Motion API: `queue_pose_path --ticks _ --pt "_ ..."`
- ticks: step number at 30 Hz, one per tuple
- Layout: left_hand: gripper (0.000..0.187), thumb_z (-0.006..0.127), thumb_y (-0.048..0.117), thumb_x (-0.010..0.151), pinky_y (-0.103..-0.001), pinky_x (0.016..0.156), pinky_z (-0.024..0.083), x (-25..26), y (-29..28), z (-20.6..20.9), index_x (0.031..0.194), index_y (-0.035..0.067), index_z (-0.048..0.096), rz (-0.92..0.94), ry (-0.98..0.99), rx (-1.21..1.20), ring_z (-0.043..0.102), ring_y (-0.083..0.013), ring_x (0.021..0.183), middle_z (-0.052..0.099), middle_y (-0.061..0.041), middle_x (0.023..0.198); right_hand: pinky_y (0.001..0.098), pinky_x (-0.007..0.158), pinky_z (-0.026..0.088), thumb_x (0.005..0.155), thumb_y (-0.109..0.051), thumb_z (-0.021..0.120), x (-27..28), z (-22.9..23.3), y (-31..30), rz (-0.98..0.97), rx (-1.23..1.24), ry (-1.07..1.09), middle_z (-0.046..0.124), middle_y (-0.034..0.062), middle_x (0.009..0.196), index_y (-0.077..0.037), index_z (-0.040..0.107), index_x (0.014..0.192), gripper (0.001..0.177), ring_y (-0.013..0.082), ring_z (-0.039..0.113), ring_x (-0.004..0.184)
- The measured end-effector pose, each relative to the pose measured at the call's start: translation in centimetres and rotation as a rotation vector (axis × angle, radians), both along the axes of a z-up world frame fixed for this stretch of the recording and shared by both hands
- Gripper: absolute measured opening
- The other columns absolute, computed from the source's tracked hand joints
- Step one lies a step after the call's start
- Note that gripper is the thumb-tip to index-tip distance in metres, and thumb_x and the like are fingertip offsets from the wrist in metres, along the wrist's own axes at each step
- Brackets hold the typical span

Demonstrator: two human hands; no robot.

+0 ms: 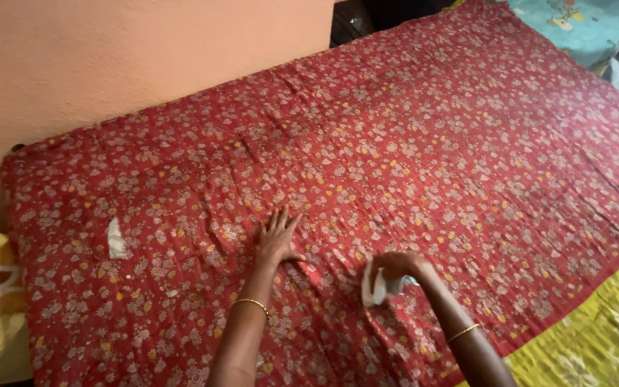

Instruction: The person uses a white cloth to wipe and clean a large red floral fabric with a yellow border that is spread out on the floor. They move the cloth back and forth across the surface, smoothing the fabric with their hands as they work.

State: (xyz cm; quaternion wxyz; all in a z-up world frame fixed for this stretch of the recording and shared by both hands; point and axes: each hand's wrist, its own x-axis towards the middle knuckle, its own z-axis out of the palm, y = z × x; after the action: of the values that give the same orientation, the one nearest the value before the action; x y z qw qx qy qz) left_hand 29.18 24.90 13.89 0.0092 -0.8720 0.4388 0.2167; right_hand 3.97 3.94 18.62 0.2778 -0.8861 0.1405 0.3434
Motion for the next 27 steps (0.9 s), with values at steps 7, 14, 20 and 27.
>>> queue_pose_path --ticks 7,14,20,27 --pt "0.147 0.089 0.07 0.051 -0.071 0.123 0.004 3.0 2.8 -0.4 0.165 0.037 0.002 0.149 0.026 -0.011 -0.013 -0.0265 0.159 -0.015 -0.001 0.173 0.0444 0.088 0.063 0.079 -0.001 0.067 7.6 -1.2 -7.5 -0.479 -0.174 -0.58 0.077 0.0133 0.114 -0.02 0.077 0.119 0.045 0.0305 0.076 0.098" --pt "0.143 0.089 0.062 0.055 -0.074 0.121 -0.009 3.2 3.9 0.6 0.164 0.039 0.0 0.173 0.043 -0.017 -0.017 -0.026 0.158 -0.02 -0.001 0.171 0.0466 0.086 0.059 0.078 0.002 0.062 15.8 -9.8 -4.1 -0.573 -0.367 -1.035 0.07 0.0259 0.109 -0.013 0.076 0.115 0.042 0.0384 0.07 0.096" --pt "0.145 0.088 0.062 0.055 -0.073 0.12 -0.008 3.3 3.9 1.7 0.165 0.037 -0.004 0.195 0.075 0.02 -0.021 -0.0264 0.157 -0.024 -0.001 0.17 0.0495 0.097 0.058 0.078 0.007 0.059 17.1 -9.5 4.3 -0.297 -0.174 -0.984 0.067 0.0229 0.122 -0.011 0.077 0.114 0.044 0.0398 0.063 0.115" --pt "0.146 0.088 0.066 0.062 -0.073 0.12 -0.01 2.8 5.0 2.5 0.164 0.032 -0.012 0.265 0.06 0.063 -0.026 -0.0318 0.154 -0.033 -0.011 0.167 0.0492 0.102 0.056 0.093 0.003 0.05 10.7 -3.8 9.4 0.046 0.236 -0.292 0.067 0.0146 0.134 -0.015 0.072 0.124 0.042 0.0308 0.067 0.122"
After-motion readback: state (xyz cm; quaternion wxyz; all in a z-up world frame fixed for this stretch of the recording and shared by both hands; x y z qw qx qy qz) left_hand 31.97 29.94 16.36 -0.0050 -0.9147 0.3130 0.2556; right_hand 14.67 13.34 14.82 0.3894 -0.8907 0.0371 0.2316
